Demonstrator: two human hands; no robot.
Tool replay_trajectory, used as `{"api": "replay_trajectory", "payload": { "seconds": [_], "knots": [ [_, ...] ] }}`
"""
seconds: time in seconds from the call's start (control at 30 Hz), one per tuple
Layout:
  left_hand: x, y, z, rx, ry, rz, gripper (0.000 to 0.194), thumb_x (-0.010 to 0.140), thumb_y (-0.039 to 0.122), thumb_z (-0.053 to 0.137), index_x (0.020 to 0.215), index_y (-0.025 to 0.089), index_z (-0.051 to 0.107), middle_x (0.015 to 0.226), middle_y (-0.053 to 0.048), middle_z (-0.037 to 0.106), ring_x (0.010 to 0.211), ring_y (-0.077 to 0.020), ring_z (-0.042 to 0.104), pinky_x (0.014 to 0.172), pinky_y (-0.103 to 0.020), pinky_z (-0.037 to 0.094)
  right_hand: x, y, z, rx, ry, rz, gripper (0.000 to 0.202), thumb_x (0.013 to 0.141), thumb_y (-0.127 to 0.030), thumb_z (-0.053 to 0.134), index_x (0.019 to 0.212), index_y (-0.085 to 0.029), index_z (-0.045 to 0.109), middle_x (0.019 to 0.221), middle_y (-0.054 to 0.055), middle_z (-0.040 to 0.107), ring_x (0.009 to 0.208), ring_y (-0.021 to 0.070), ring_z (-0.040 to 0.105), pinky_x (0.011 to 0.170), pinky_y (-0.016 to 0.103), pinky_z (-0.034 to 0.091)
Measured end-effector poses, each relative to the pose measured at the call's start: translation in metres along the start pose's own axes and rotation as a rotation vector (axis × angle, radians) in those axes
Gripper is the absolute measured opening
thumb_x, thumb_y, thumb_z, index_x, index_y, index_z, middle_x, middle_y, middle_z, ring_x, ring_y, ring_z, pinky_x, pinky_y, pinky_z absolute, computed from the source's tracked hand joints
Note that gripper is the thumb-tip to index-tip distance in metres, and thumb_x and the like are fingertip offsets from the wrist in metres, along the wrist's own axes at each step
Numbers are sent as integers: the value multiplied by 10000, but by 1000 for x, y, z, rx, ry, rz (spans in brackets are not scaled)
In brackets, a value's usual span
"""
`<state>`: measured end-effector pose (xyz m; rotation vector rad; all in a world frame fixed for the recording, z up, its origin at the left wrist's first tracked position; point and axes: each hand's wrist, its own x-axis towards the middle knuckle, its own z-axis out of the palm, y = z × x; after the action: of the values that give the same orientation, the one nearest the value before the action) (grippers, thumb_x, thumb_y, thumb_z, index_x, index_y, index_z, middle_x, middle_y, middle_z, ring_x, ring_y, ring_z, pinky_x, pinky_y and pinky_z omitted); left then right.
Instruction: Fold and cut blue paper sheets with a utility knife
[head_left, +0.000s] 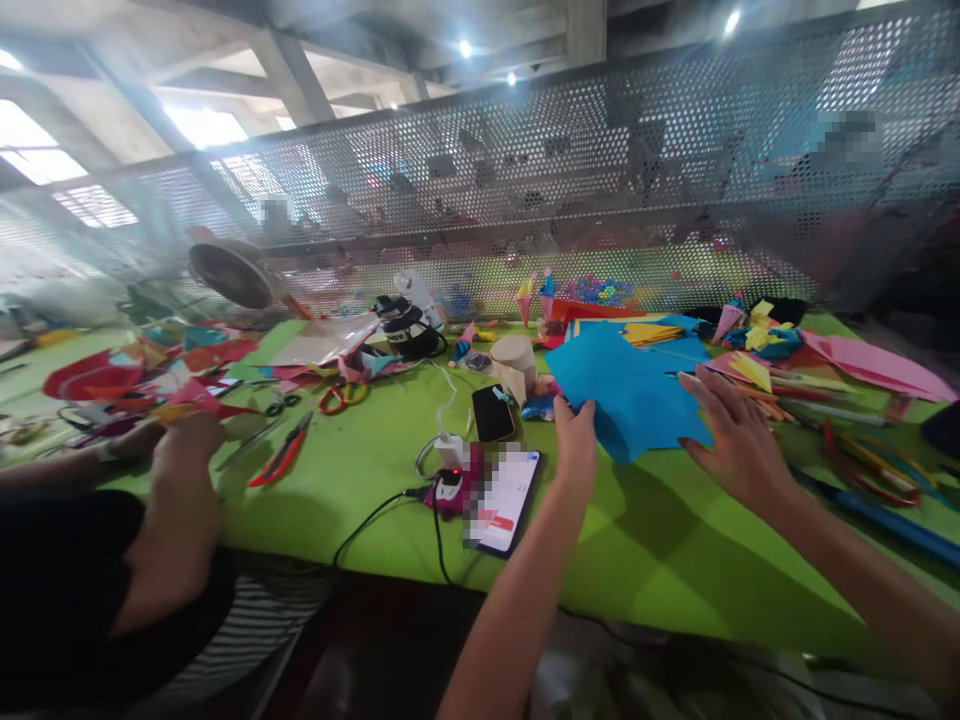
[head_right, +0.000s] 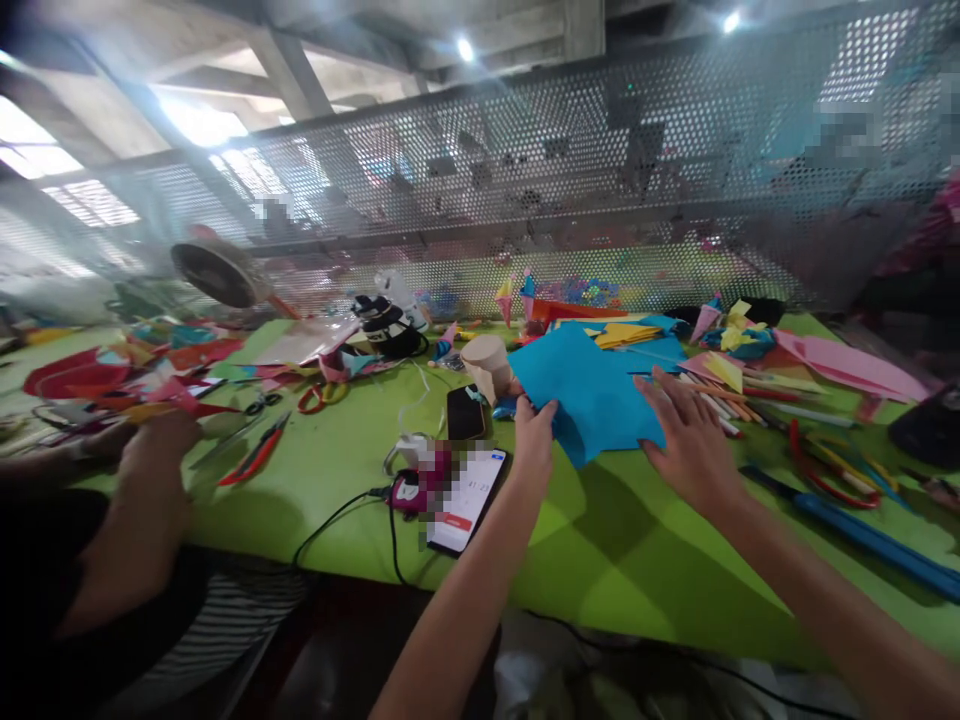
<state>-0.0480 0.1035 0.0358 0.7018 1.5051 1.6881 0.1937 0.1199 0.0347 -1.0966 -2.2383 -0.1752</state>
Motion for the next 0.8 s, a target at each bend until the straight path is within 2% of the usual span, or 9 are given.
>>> {"api": "replay_trajectory", "payload": {
  "seconds": [0.1, 0.2, 0.37, 0.43, 0.53, 0.6, 0.67, 0.73, 0.8],
  "knots": [
    [-27, -8, 4, -49, -56, -38, 352, 877, 136, 606, 1214, 221, 554, 1276, -93, 721, 1070, -187, 694, 887, -293, 571, -28, -17, -11, -65, -32, -47, 714, 1004, -267, 589, 1669, -421, 379, 1758, 24, 367, 1596, 403, 361, 1285, 642, 318],
    [-63, -18, 0, -127, -142, -115, 400, 870, 157, 625, 1260, 219, 557, 1347, -119, 709, 1089, -205, 699, 893, -318, 587, -53, -24, -14, -44, -75, -95, 605, 1004, -201, 544, 1562, -435, 557, 1699, -18, 473, 1572, 355, 416, 1302, 638, 281],
    [-114, -27, -32, -134, -336, -240, 433, 875, 297, 706, 1275, 235, 552, 1246, -115, 734, 943, -220, 715, 776, -339, 602, -93, -15, -14, 69, -192, -68, 627, 933, -92, 472, 1377, -454, 727, 1519, -70, 665, 1484, 318, 539, 1251, 645, 346],
    [-125, -26, -50, -38, -261, -140, 393, 846, 311, 767, 1164, 226, 551, 1148, -103, 716, 902, -202, 690, 745, -310, 584, -109, -7, -13, 121, -225, -66, 650, 916, -70, 444, 1338, -459, 750, 1473, -72, 699, 1448, 307, 579, 1216, 640, 391],
    [-137, -22, -72, 172, -12, 213, 375, 835, 290, 794, 1115, 229, 552, 1084, -70, 656, 912, -188, 651, 799, -313, 570, -131, 5, -10, 186, -280, -69, 674, 878, -57, 441, 1314, -454, 766, 1436, -51, 728, 1405, 295, 621, 1183, 626, 439],
    [-148, -19, -79, 307, -14, 441, 320, 873, 267, 767, 1141, 235, 595, 1084, -80, 664, 965, -216, 663, 890, -369, 576, -141, 12, -9, 211, -310, -63, 663, 842, -60, 459, 1290, -422, 787, 1402, -21, 753, 1379, 300, 641, 1164, 616, 467],
    [-161, -18, -80, 425, -275, 582, 239, 941, 233, 700, 1174, 254, 649, 1126, -97, 715, 1065, -246, 698, 992, -411, 576, -149, 16, -8, 223, -308, -50, 642, 810, -68, 481, 1263, -387, 806, 1385, 5, 764, 1365, 313, 649, 1149, 616, 485],
    [-172, -19, -75, 534, -649, 671, 269, 991, 234, 643, 1256, 268, 668, 1252, -109, 743, 1198, -260, 707, 1067, -421, 574, -153, 18, -8, 236, -294, -53, 621, 812, -73, 492, 1264, -362, 806, 1393, 24, 761, 1361, 315, 648, 1141, 612, 493],
    [-181, -22, -69, 665, -922, 777, 336, 1026, 277, 608, 1359, 248, 642, 1397, -115, 715, 1336, -271, 665, 1147, -447, 547, -156, 19, -11, 245, -279, -83, 607, 835, -64, 490, 1281, -340, 796, 1406, 38, 755, 1355, 303, 650, 1136, 592, 499]
  ]
}}
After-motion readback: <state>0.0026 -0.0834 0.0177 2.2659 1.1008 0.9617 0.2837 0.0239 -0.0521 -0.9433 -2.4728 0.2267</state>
